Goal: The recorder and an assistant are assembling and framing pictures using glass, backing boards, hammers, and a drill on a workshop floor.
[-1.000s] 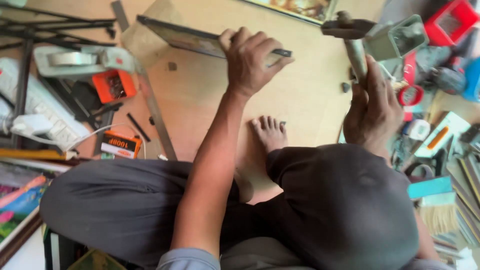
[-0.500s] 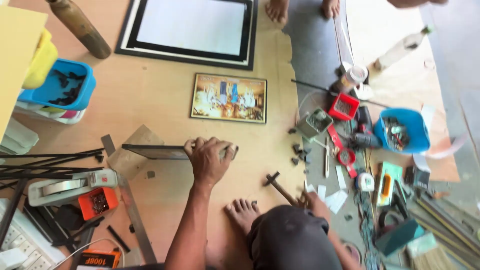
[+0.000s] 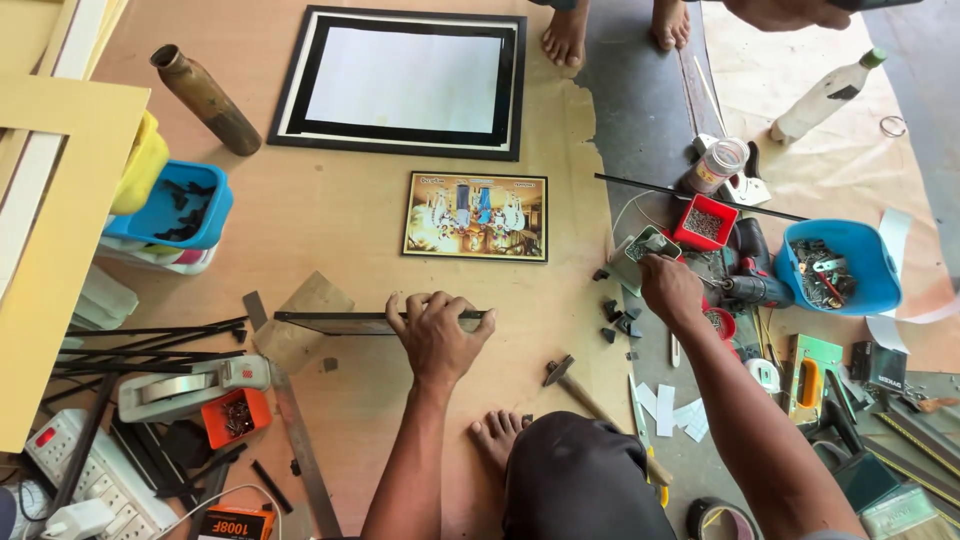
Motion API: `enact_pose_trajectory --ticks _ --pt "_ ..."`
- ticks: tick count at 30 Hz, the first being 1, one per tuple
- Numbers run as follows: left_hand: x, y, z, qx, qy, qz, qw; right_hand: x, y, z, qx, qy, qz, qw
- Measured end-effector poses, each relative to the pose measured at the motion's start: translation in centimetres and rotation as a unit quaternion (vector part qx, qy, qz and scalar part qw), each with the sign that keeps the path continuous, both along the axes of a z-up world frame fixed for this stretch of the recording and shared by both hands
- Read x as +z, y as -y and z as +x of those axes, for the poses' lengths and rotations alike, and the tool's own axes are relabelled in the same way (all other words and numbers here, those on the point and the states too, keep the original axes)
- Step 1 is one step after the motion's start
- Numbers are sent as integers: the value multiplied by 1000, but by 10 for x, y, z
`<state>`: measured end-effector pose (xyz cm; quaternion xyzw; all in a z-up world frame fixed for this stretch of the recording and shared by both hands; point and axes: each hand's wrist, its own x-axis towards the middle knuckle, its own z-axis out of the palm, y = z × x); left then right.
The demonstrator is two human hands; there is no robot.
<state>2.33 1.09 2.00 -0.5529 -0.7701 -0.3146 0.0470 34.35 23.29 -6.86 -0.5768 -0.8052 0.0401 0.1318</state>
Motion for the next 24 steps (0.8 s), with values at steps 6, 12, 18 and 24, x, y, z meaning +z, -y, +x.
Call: enact_pose_trajectory --ticks 6,12,18,24 --pt "-23 -2 11 -12 -72 -21 997 17 33 -3 22 -86 121 989" --pt "-18 3 -4 -93 -37 0 995 -40 127 39 -17 -145 -27 989" --pt "-49 17 -28 -36 -121 55 990 -181 212 195 -46 -549 -151 820" --pt "8 17 -79 54 222 374 899 137 310 85 22 -393 -90 915"
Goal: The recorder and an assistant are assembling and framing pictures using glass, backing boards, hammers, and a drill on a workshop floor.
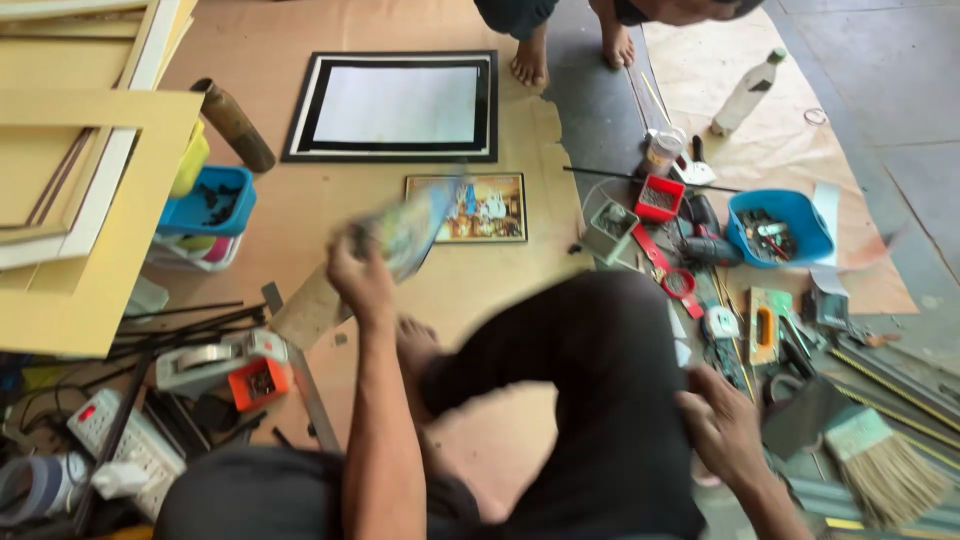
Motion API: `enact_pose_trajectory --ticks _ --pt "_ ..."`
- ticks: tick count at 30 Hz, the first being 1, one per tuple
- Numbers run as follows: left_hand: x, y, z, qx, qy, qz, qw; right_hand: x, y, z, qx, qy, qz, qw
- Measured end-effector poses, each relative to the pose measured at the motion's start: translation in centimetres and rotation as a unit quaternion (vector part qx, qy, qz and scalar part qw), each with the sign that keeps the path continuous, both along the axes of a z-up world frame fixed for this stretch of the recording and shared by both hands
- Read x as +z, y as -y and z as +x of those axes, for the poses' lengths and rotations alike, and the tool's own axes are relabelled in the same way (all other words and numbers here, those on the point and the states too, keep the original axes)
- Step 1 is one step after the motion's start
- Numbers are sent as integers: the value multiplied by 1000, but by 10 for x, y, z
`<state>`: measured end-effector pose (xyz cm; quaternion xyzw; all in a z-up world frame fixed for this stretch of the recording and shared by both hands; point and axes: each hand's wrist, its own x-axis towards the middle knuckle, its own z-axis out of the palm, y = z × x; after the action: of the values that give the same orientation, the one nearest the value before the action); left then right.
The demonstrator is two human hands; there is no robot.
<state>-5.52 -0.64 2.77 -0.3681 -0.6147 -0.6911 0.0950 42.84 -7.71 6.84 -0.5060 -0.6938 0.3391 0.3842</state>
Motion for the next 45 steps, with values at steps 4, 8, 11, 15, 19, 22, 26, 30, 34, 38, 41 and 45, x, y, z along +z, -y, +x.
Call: enact_pose_trajectory --ticks 4,8,11,15,19,22,26,30,34,38,41,45 --pt "106 51 45 -67 90 101 989 -42 -11 -9 10 195 -92 976" --pt "145 85 67 -148 90 254 951 -82 -17 7 142 179 67 971" --pt "148 106 61 -113 27 241 964 -41 -13 32 201 179 -2 963" --pt "153 123 50 -109 -16 265 958 -3 -30 37 344 247 -82 902" --pt "141 112 41 -185 15 298 936 16 -47 3 342 373 -25 862" --pt "119 95 44 -202 69 266 940 8 -59 -11 321 349 -28 880" --pt "54 82 41 -233 161 204 937 -35 -101 -11 272 305 -86 908" --pt "-12 77 39 -244 254 182 918 -85 -155 -5 174 290 -7 941" --pt "-60 83 41 -247 298 147 910 -128 -212 -3 136 380 99 910" --pt "-63 95 45 -254 289 70 920 -124 -265 -29 108 413 219 877" --pt "-56 111 49 -248 279 -1 928 -149 -302 -31 117 445 280 842" --pt "-53 121 53 -233 237 -104 938 -153 -321 -36 88 504 287 810"
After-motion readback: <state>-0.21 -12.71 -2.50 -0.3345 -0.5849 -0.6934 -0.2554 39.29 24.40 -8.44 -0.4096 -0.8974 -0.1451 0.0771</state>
